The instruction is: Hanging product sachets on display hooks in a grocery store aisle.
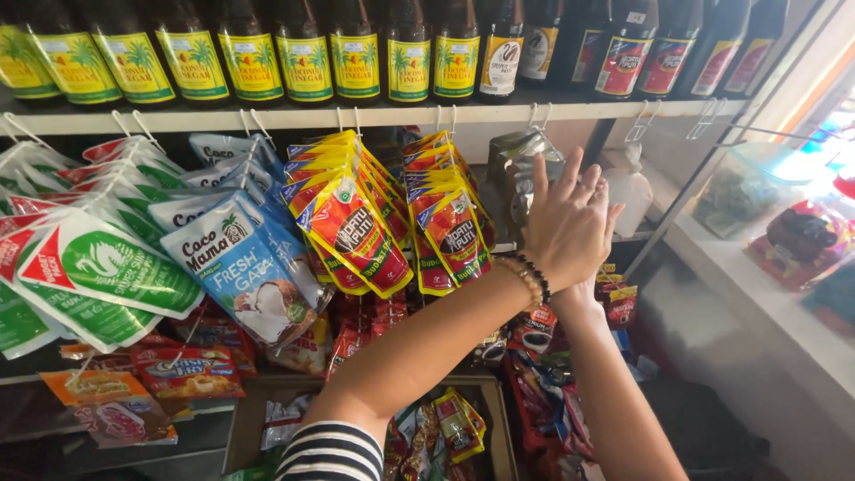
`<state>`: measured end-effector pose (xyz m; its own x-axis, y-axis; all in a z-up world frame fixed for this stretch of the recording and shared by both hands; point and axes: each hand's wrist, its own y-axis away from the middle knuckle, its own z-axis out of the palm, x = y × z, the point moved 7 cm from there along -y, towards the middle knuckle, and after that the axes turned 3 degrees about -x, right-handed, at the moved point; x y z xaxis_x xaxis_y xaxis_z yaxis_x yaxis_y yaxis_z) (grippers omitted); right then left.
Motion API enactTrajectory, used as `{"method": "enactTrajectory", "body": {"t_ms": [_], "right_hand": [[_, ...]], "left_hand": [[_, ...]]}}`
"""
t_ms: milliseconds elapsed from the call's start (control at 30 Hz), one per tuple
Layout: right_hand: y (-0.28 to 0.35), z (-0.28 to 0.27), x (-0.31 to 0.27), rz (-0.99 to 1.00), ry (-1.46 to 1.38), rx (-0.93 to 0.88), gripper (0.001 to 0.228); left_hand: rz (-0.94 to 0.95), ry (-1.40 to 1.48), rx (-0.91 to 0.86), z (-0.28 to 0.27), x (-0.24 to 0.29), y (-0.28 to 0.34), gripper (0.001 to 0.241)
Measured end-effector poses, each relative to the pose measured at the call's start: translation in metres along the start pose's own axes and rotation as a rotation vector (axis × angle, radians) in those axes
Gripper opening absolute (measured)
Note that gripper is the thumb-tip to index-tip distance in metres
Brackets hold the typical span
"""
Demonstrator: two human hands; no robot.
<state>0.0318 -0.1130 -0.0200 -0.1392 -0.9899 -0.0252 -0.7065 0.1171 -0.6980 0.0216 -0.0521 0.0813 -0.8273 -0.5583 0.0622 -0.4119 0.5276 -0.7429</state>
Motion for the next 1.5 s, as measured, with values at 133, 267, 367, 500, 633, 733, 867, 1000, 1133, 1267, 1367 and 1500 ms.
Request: {"method": "enactTrajectory", "body": {"t_ms": [133,267,367,500,633,733,867,1000,1133,1267,1367,1500], "right_hand": [[-0.002,0.013,0.004,0.014,0.208,0.026,0.065],[0.008,0.017,0.000,0.019,0.371,0.030,0.065],[0.023,0.019,0.000,0.025,0.538,0.021,0.065],[0.018,0.018,-0.010,-0.009,0.778,0.064,0.065],[0.025,0.017,0.002,0.056,0.224,0.108,0.061],[0.034,0.009,0.007,0.117,-0.342,0.089,0.058],[0.050,-0.016,-0.007,0.124,-0.240,0.084,0.060],[0.071,-0.024,-0.008,0.149,-0.300,0.148,0.062],[0.097,-0.010,-0.002,0.143,-0.300,0.159,0.063],[0.116,-0.005,-0.005,0.168,-0.292,0.129,0.064],[0.136,0.004,-0.005,0.216,-0.300,0.088,0.065],[0.178,0.035,-0.005,0.221,-0.319,0.036,0.060]], "left_hand": [[-0.131,-0.068,0.042,0.003,-0.002,-0.009,0.051],[-0.094,-0.208,-0.229,0.016,0.002,-0.002,0.065],[-0.260,-0.094,0.050,0.054,-0.004,0.014,0.066],[-0.100,-0.090,0.006,0.023,-0.004,0.037,0.066],[-0.012,0.042,0.004,0.013,0.000,0.069,0.069],[-0.025,0.146,0.009,-0.004,0.002,0.090,0.075],[-0.005,0.269,0.055,-0.007,0.006,0.123,0.069],[-0.009,0.290,-0.044,0.006,0.011,0.148,0.073],[-0.027,0.373,-0.058,0.017,0.014,0.169,0.068],[-0.050,0.424,-0.072,0.024,0.015,0.187,0.066],[-0.049,0.400,-0.139,0.033,0.017,0.207,0.066],[-0.096,0.477,-0.166,0.042,0.014,0.245,0.064]]}}
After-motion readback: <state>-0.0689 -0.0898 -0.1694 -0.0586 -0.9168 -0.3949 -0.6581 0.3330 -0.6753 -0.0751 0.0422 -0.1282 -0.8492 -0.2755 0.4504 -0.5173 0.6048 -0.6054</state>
